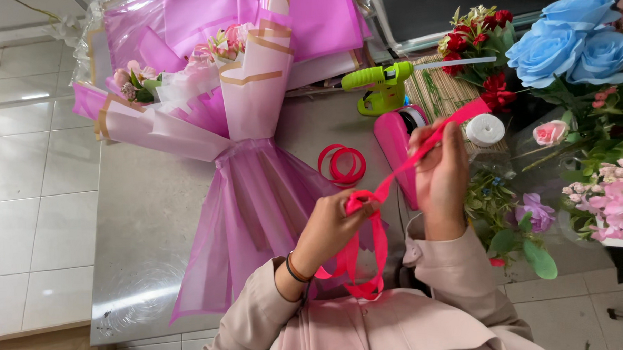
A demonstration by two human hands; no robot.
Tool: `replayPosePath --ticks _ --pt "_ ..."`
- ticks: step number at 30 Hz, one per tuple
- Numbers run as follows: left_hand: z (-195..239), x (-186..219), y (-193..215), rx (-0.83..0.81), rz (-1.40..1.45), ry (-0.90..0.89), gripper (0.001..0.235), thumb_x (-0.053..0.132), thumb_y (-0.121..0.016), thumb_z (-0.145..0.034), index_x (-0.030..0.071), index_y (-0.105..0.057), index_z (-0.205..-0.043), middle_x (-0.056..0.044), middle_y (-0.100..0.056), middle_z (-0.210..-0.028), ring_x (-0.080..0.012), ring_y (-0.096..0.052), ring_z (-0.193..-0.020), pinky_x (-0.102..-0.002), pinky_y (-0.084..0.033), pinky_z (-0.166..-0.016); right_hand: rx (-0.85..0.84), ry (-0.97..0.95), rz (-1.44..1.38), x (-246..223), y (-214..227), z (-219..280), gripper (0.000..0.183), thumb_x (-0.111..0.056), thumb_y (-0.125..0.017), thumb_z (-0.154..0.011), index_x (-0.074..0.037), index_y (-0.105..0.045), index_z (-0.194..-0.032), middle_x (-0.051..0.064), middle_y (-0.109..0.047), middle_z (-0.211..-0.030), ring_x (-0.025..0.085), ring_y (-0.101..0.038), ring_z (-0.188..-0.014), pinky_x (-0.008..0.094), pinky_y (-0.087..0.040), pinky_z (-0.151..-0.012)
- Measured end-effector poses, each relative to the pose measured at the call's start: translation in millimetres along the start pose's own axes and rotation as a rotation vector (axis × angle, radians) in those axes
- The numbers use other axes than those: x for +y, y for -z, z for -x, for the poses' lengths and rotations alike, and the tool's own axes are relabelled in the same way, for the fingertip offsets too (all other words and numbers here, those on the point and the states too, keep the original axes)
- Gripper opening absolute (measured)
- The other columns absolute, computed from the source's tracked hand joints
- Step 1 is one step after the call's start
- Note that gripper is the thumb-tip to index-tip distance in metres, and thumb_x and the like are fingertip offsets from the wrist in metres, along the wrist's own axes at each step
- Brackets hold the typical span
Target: The person cuts a pink ribbon, ties it around the base of a wrapped flower bouquet, and uses a hot glue gun to secure the ribbon in place. The person then trims the ribbon ends with scissors.
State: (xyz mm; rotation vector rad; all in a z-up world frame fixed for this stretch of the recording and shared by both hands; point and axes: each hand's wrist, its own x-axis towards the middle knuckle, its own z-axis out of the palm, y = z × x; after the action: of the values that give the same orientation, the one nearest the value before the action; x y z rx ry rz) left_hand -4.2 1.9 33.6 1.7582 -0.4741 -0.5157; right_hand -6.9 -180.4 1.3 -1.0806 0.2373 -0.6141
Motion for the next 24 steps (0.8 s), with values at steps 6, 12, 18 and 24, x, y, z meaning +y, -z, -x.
replayPosePath --ticks 6,12,18,24 --pt "-9.2 -8.6 9.6 0.27 0.247 -0.022 0.013 0.026 -0.072 -0.08 0.013 -0.067 -0.081 -0.003 -0.058 -0.059 -0.0089 -0.046 -0.062 -0.024 -0.041 -0.058 -0.292 -0.16 0.518 -14.1 -3.0 28.9 0.059 -0.054 -0.046 -0.088 -0.012 -0.034 -0.128 0.011 -0.057 -0.116 0.01 -0.057 -0.088 0.02 -0.045 -0.071" --pt "-7.9 -2.4 4.4 0.352 0.324 -0.036 0.011 0.023 -0.07 -0.082 0.012 -0.068 -0.084 -0.002 -0.058 -0.063 -0.0078 -0.046 -0.064 -0.023 -0.041 -0.059 -0.409 -0.054 0.89 -5.5 -5.7 67.1 0.015 -0.029 -0.061 -0.089 -0.019 -0.072 -0.091 -0.003 -0.068 -0.07 0.004 -0.059 -0.07 0.023 -0.049 -0.071" --pt "-6.1 -15.0 4.1 0.33 0.296 -0.044 0.009 0.019 -0.067 -0.083 0.013 -0.069 -0.088 -0.002 -0.058 -0.062 -0.0081 -0.046 -0.064 -0.024 -0.042 -0.06 -0.515 0.048 0.893 -1.0 -2.5 64.0 0.013 -0.019 -0.066 -0.085 -0.01 -0.072 -0.092 0.007 -0.066 -0.071 0.012 -0.057 -0.064 0.032 -0.051 -0.064" --pt "0.2 5.0 4.0 0.207 0.156 -0.011 0.008 0.022 -0.067 -0.081 0.015 -0.069 -0.085 -0.004 -0.055 -0.05 -0.0086 -0.043 -0.05 -0.025 -0.041 -0.052 -0.486 0.215 0.747 -44.1 -36.1 46.6 0.035 -0.023 -0.063 -0.087 -0.003 -0.063 -0.115 0.009 -0.054 -0.091 0.009 -0.047 -0.065 0.026 -0.046 -0.06"
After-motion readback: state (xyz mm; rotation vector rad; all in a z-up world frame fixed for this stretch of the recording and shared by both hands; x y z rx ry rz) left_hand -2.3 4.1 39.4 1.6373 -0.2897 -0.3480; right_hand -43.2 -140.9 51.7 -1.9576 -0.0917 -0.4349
